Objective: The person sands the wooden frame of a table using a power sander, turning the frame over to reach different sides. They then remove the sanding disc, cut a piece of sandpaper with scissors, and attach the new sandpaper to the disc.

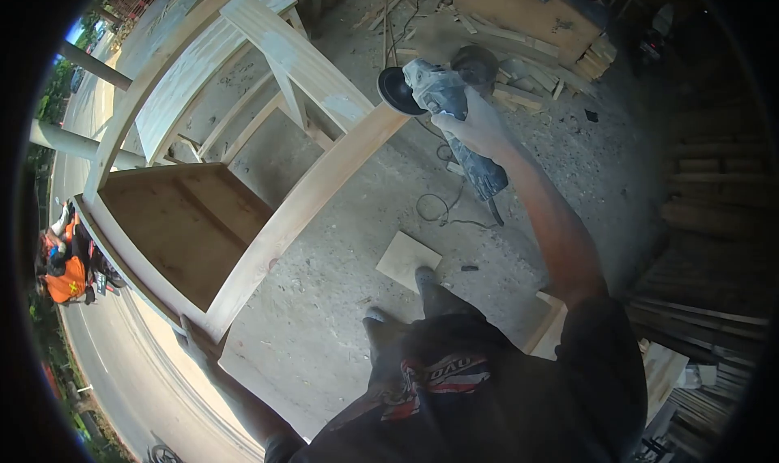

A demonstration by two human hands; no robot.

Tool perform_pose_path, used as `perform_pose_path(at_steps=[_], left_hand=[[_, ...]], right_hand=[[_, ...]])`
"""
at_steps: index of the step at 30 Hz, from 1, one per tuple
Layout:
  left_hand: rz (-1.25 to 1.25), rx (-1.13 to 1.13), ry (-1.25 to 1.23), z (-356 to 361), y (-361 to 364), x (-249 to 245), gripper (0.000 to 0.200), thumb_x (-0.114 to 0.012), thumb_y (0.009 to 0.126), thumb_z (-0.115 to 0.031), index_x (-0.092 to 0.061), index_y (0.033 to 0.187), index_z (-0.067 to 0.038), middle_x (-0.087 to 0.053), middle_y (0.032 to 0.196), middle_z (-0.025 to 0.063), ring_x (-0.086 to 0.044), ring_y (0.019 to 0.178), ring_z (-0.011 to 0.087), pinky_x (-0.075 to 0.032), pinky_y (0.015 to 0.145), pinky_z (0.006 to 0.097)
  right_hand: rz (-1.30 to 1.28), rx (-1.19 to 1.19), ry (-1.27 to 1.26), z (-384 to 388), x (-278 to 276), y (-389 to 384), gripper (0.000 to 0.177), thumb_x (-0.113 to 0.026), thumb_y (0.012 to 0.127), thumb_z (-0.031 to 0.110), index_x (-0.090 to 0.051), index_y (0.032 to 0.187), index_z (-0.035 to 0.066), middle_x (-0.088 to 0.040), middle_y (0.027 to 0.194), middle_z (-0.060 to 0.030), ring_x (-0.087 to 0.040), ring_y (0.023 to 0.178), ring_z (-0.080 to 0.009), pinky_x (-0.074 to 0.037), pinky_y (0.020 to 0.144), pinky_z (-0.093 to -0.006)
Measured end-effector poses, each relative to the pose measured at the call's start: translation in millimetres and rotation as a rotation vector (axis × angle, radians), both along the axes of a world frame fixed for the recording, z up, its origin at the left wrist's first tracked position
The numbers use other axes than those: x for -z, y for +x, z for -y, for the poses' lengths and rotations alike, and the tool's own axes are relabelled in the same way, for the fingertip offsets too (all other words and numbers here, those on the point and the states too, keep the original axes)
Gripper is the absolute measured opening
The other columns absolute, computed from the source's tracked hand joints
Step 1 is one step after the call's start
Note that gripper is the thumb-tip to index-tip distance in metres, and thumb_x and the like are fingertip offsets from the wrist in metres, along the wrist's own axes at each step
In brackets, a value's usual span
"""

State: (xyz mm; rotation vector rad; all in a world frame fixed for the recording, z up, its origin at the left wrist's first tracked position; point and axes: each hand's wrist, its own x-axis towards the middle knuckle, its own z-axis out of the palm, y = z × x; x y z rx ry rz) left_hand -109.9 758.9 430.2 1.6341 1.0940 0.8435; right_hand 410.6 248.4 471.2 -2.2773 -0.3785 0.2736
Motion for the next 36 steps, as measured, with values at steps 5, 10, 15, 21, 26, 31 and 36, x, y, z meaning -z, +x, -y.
perform_pose_path(at_steps=[5,10,15,21,26,31,36], left_hand=[[-0.089,-0.103,-0.170,5.6,-18.5,9.4,0.064,-0.061,0.106,-0.039,-0.044,0.150,0.004,-0.054,0.146,0.0188,-0.056,0.126,0.0278,-0.048,0.107,0.0396],[-0.147,-0.102,-0.235,-31.9,-87.7,67.5,0.067,-0.072,0.098,-0.042,-0.046,0.148,-0.005,-0.056,0.140,0.0210,-0.062,0.114,0.0314,-0.062,0.086,0.0399],[-0.096,-0.143,-0.098,40.4,-19.9,8.0,0.065,-0.071,0.099,-0.043,-0.049,0.146,-0.004,-0.057,0.139,0.0211,-0.062,0.113,0.0318,-0.060,0.091,0.0418],[-0.123,-0.132,-0.116,16.3,-53.4,39.5,0.065,-0.066,0.102,-0.041,-0.046,0.149,-0.001,-0.055,0.142,0.0234,-0.060,0.118,0.0318,-0.055,0.100,0.0417],[-0.203,-0.189,-0.164,48.0,-21.7,7.9,0.067,-0.060,0.106,-0.041,-0.041,0.154,0.001,-0.051,0.148,0.0253,-0.057,0.126,0.0328,-0.053,0.105,0.0410],[-0.145,-0.138,-0.073,36.3,-31.3,23.4,0.063,-0.068,0.102,-0.038,-0.047,0.149,-0.001,-0.059,0.139,0.0233,-0.062,0.114,0.0302,-0.053,0.101,0.0366],[-0.251,-0.066,0.045,61.4,-2.2,-13.2,0.073,-0.060,0.106,-0.041,-0.032,0.159,0.002,-0.045,0.156,0.0243,-0.054,0.133,0.0294,-0.045,0.112,0.0377]], right_hand=[[-0.222,0.081,0.087,22.5,3.0,-42.2,0.074,-0.077,0.086,0.041,-0.054,0.138,-0.005,-0.067,0.125,-0.0224,-0.065,0.115,-0.0308,-0.049,0.099,-0.0406],[-0.328,0.143,0.198,21.4,7.5,-48.9,0.059,-0.077,0.089,0.033,-0.056,0.133,-0.001,-0.066,0.108,-0.0132,-0.066,0.094,-0.0201,-0.054,0.079,-0.0359],[-0.248,0.158,0.151,25.7,13.4,-64.4,0.052,-0.078,0.091,0.031,-0.055,0.128,0.001,-0.064,0.095,-0.0070,-0.065,0.076,-0.0147,-0.056,0.064,-0.0329],[-0.450,0.274,0.283,24.6,9.3,-76.8,0.054,-0.076,0.091,0.031,-0.056,0.130,-0.002,-0.067,0.105,-0.0105,-0.066,0.090,-0.0178,-0.054,0.077,-0.0341],[-0.536,0.370,0.245,39.1,10.6,-94.3,0.053,-0.076,0.092,0.032,-0.057,0.130,0.000,-0.066,0.103,-0.0087,-0.065,0.088,-0.0155,-0.054,0.075,-0.0323],[-0.469,0.322,0.228,42.6,-18.1,-120.8,0.059,-0.078,0.089,0.033,-0.055,0.132,-0.002,-0.067,0.106,-0.0122,-0.066,0.091,-0.0201,-0.055,0.081,-0.0375],[-0.090,-0.051,-0.169,-14.2,-32.1,-186.4,0.066,-0.078,0.086,0.031,-0.051,0.134,-0.006,-0.068,0.111,-0.0250,-0.070,0.101,-0.0369,-0.054,0.089,-0.0501]])
